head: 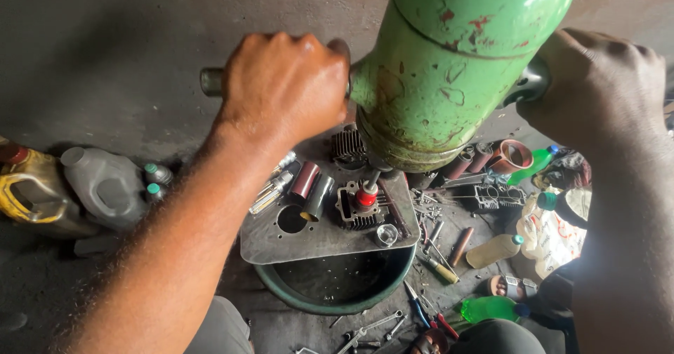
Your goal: Using a vertical boring machine to re-bore a motorcycle engine cylinder.
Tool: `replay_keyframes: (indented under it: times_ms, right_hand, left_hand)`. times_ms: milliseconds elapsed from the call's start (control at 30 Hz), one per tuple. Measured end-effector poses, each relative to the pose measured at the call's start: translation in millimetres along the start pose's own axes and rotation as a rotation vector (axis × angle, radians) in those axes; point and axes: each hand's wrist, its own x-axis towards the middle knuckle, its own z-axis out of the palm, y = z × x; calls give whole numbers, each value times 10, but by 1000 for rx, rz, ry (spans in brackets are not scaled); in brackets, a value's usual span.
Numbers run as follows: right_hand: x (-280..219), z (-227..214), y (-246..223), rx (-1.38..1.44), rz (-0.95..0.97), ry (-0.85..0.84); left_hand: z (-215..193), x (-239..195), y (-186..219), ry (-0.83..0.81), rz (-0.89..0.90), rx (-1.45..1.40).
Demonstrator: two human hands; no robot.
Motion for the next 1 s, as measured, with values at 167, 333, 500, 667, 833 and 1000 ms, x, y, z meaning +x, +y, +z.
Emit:
replay_keyframes:
  times_ms: [167, 333, 500, 667, 833, 1000]
  right_hand:
    - [11, -75, -17, -11, -6, 60]
    - [-73, -67, -108, -23, 10, 130]
    - [-160, 97, -159, -21, 29, 153]
    - [-236, 205, -208, 13, 18, 199]
    - [-187, 68, -380, 2, 19, 186]
    - [-247, 214, -391, 8, 10, 179]
  left_hand:
    - [21, 35, -64, 222, 10, 27]
    - [261, 50, -126, 331, 48, 94]
    - [446, 48, -151, 359, 72, 90]
    - [531, -7, -146, 463, 103, 40]
    - [597, -70, -105, 378, 71, 63]
    - [646, -126, -88, 322, 76, 1]
